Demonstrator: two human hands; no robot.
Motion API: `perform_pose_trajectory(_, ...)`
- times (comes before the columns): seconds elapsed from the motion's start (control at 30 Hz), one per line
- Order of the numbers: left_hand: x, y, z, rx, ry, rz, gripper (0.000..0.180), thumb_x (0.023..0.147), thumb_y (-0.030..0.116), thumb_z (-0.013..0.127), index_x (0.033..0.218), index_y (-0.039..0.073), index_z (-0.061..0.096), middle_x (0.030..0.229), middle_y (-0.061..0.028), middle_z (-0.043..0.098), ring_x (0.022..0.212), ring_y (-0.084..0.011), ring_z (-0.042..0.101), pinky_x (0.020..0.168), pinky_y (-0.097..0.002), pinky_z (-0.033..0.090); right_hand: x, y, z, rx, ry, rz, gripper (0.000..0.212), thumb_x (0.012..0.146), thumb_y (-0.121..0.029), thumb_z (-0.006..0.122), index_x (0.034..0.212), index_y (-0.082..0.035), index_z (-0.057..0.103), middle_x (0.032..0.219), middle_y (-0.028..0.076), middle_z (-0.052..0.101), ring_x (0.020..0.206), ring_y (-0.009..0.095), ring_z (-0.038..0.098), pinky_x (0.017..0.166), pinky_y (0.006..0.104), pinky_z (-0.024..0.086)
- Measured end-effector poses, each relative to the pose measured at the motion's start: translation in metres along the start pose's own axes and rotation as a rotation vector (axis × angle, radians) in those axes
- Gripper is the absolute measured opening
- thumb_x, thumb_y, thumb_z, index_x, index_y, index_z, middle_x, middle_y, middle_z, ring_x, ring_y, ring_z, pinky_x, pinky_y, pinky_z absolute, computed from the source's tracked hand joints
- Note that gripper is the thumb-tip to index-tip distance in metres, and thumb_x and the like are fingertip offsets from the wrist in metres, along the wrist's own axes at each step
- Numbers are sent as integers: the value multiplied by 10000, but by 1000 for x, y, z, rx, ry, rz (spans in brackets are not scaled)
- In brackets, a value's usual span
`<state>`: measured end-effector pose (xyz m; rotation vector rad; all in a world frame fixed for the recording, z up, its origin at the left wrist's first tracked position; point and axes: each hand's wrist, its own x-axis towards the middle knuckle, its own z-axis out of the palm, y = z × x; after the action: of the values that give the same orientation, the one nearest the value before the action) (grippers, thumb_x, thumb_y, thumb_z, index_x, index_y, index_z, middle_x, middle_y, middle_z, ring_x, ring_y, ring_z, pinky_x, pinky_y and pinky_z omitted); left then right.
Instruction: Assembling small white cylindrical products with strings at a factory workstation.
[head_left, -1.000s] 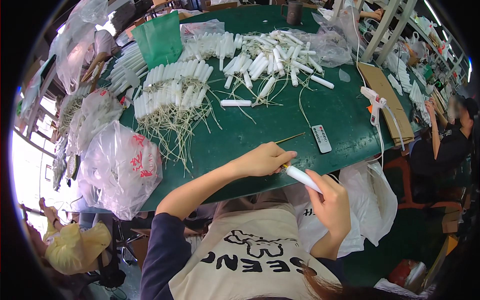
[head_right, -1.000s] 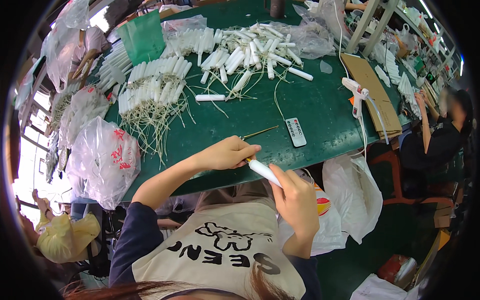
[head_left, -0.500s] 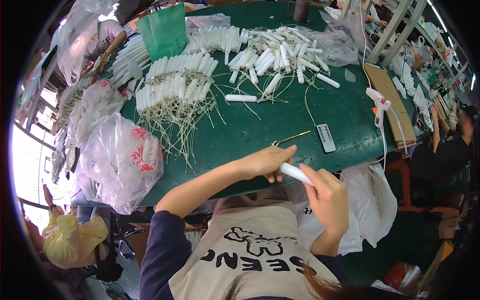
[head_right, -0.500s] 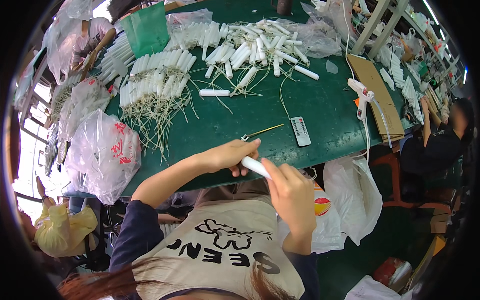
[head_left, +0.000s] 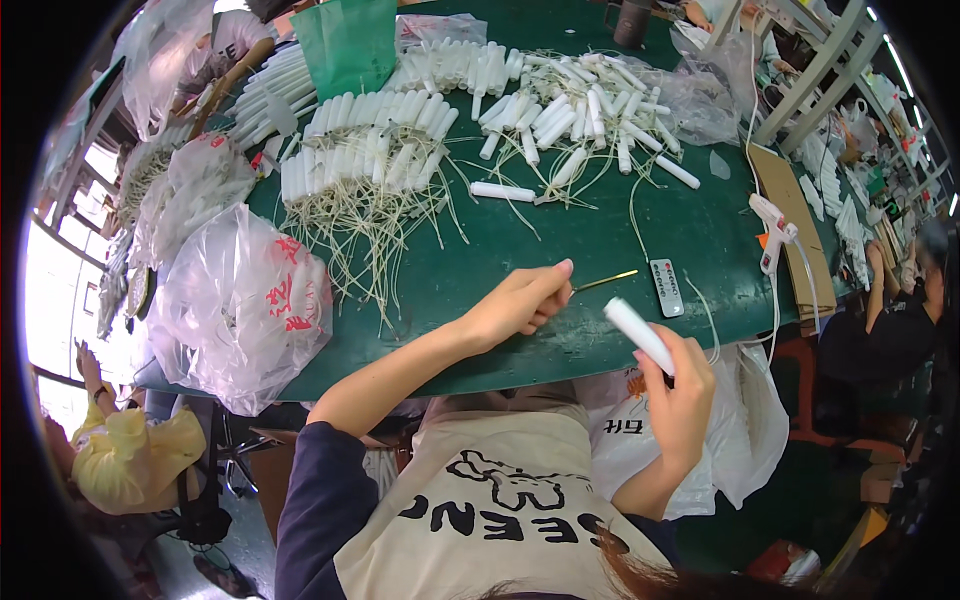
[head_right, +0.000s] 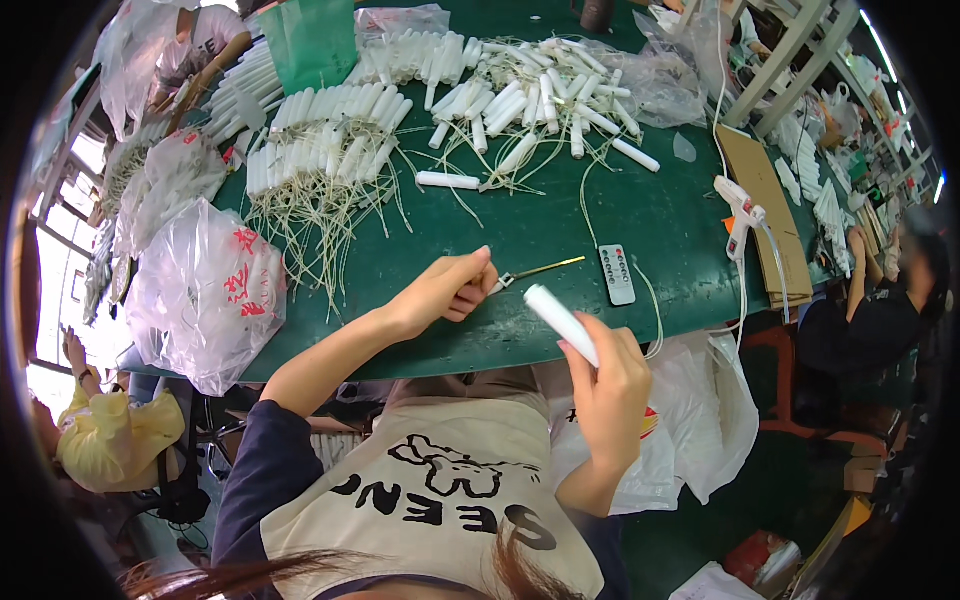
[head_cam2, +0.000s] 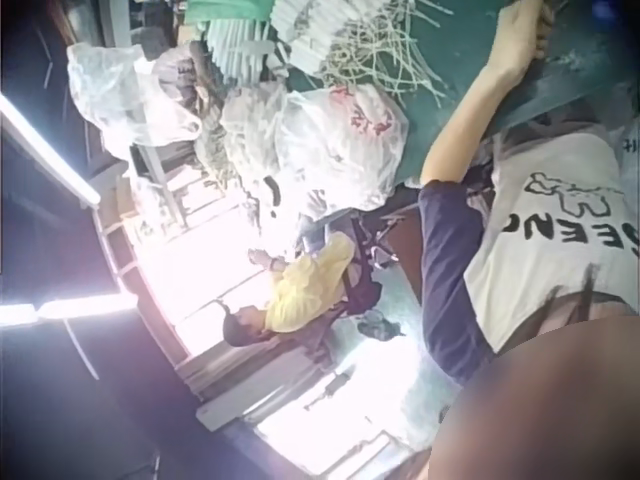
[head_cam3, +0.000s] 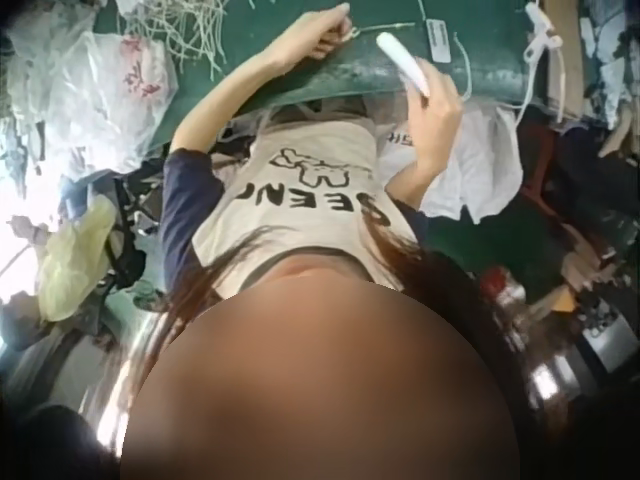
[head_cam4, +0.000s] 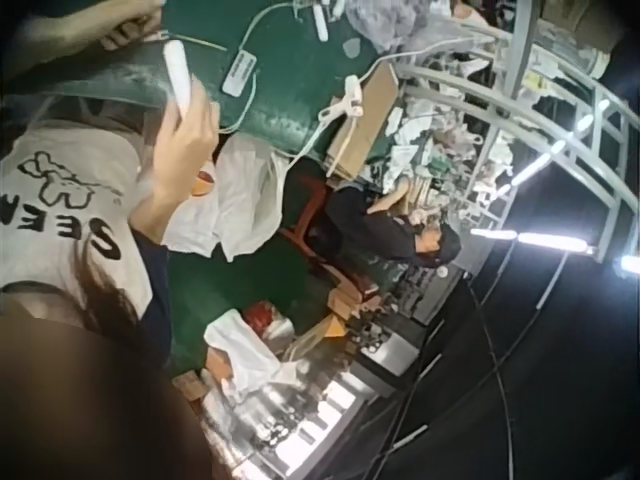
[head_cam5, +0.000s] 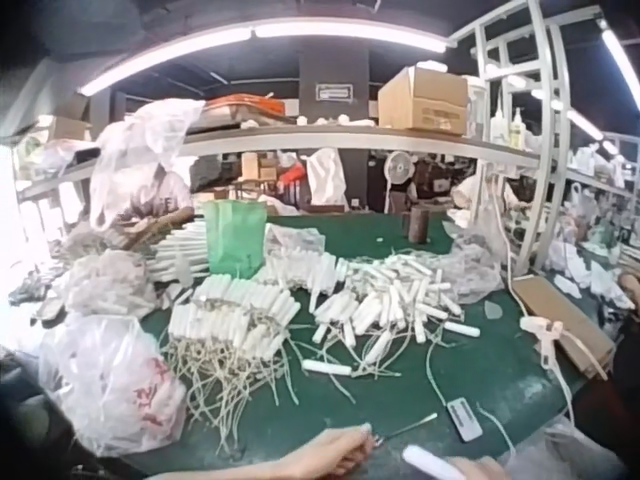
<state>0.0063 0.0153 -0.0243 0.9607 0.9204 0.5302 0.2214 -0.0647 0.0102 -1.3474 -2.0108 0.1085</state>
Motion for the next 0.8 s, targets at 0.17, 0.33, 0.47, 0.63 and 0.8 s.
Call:
perform_pose_trajectory(0.17, -32, -7, 22, 191, -54, 505, 316, 875, 204, 633, 1112, 11, 553, 855, 2, 566, 764, -48, 486, 665, -213, 415, -7, -22, 31, 493, -30, 228, 172, 890, -42, 534, 1035, 51, 527, 810, 83, 620, 705, 128, 593, 647, 260, 476)
perform_pose_trajectory(0.33, -58, 13, 18, 197, -59, 580, 247, 880, 153, 625, 1051, -24, 597, 1012, -69, 641, 905, -87, 556, 785, -254, 458, -4, -47, 34, 778, -152, 274, 332, 872, -73, 583, 1154, 49, 457, 1120, 154, 557, 1080, 190, 527, 910, 312, 427)
perform_pose_trajectory(0.47, -96, 58, -11, 275, -73, 584, 342, 870, 307, 627, 968, -21, 638, 921, -92, 658, 832, -125, 594, 740, -268, 468, -1, -47, 25, 1080, 217, -139, 345, 851, -155, 587, 1126, 6, 456, 1138, 187, 525, 1103, 274, 514, 954, 371, 411)
perform_pose_trajectory(0.63, -113, 132, -70, 691, 390, 585, 335, 845, 344, 639, 781, 17, 675, 625, 25, 565, 579, -38, 473, 501, -227, 342, 5, -10, 14, 881, 441, -25, 141, 875, -69, 481, 1002, -7, 487, 1087, 183, 549, 989, 255, 543, 849, 345, 452)
perform_pose_trajectory(0.8, -65, 177, -171, 1304, 1016, 134, 536, 758, 520, 645, 643, 0, 584, 557, -69, 527, 529, -175, 524, 531, -329, 398, 2, 13, 26, 690, 295, 269, 96, 866, 45, 454, 931, 10, 516, 1014, 135, 566, 886, 164, 529, 814, 276, 443)
